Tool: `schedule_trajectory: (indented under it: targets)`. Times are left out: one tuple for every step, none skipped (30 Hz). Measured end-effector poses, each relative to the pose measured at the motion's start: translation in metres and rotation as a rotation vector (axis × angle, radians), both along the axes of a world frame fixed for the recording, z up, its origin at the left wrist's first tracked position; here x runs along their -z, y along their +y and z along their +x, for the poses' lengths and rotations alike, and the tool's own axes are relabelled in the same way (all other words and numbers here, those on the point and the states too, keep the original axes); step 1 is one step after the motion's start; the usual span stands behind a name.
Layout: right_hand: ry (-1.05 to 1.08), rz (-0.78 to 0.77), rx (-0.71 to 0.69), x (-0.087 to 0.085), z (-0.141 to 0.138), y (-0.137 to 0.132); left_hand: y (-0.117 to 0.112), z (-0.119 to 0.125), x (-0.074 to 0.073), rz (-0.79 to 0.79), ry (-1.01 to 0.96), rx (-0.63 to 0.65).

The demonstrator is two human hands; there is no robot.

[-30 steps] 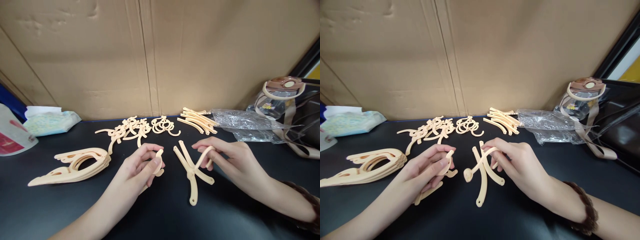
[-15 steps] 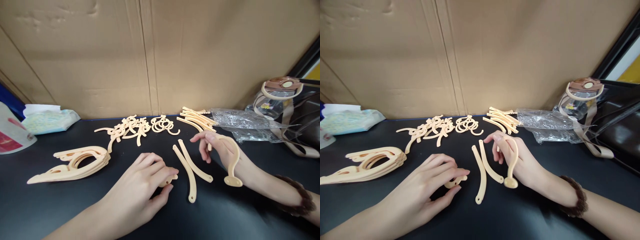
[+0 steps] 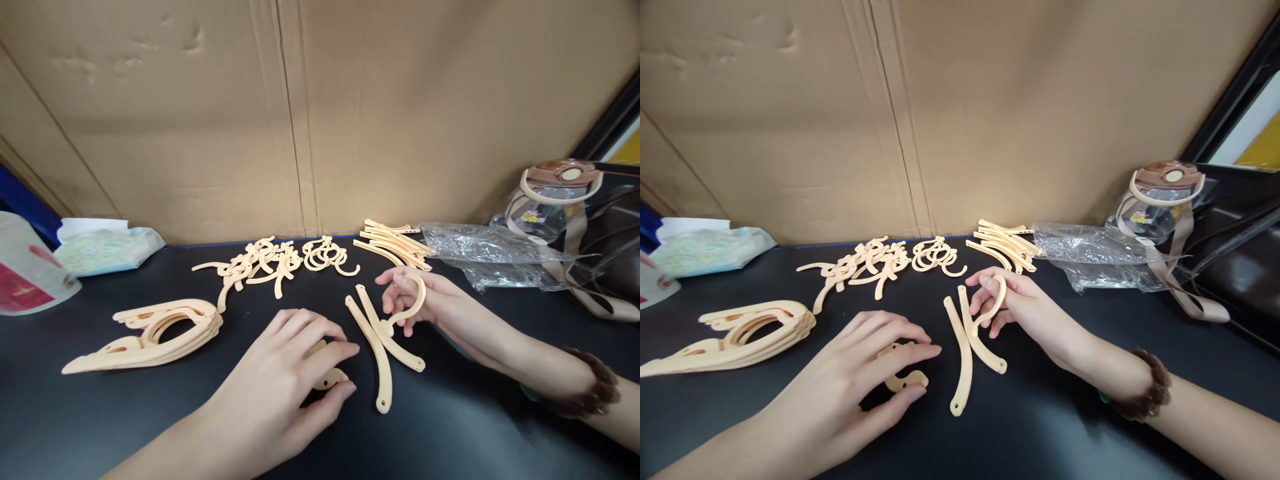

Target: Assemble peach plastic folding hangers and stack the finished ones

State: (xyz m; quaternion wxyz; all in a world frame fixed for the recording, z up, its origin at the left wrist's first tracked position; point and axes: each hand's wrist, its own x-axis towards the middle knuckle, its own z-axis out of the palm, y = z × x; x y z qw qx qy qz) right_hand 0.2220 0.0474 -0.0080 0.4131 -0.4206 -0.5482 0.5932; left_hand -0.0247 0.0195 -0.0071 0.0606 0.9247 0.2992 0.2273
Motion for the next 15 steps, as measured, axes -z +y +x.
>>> schedule_trajectory:
  targets:
    - [0.023,-0.026,-0.007,0.000,0.000,0.000,-0.002,0.002,0.001,0.025,0.023,0.032]
    - [0.042,-0.048,-0.016,-0.001,0.001,-0.001,-0.004,0.005,0.002,0.054,0.055,0.072]
    - [0.058,-0.067,-0.027,-0.002,0.001,-0.002,-0.006,0.009,0.003,0.084,0.087,0.110]
    - [0.073,-0.081,-0.040,-0.002,0.001,-0.003,-0.008,0.012,0.003,0.114,0.117,0.138]
    - [0.085,-0.088,-0.053,-0.003,0.002,-0.004,-0.011,0.015,0.004,0.141,0.144,0.149]
    - [0.094,-0.089,-0.064,-0.003,0.002,-0.005,-0.013,0.017,0.004,0.167,0.161,0.143]
    - [0.098,-0.085,-0.072,-0.004,0.002,-0.005,-0.015,0.019,0.004,0.187,0.171,0.127]
    - [0.095,-0.080,-0.077,-0.004,0.002,-0.006,-0.017,0.020,0.004,0.197,0.175,0.106]
    - [0.085,-0.073,-0.077,-0.005,0.003,-0.006,-0.018,0.020,0.004,0.201,0.175,0.081]
    - [0.072,-0.065,-0.073,-0.005,0.003,-0.006,-0.019,0.020,0.004,0.205,0.169,0.060]
    - [0.057,-0.057,-0.065,-0.006,0.002,-0.006,-0.020,0.020,0.005,0.220,0.153,0.051]
    - [0.044,-0.049,-0.056,-0.006,0.002,-0.006,-0.020,0.019,0.006,0.245,0.139,0.050]
    - [0.033,-0.041,-0.046,-0.006,0.002,-0.006,-0.020,0.019,0.007,0.276,0.132,0.052]
    - [0.026,-0.032,-0.037,-0.006,0.001,-0.005,-0.019,0.019,0.009,0.316,0.124,0.062]
    - [0.024,-0.024,-0.031,-0.006,0.001,-0.005,-0.019,0.019,0.011,0.348,0.127,0.072]
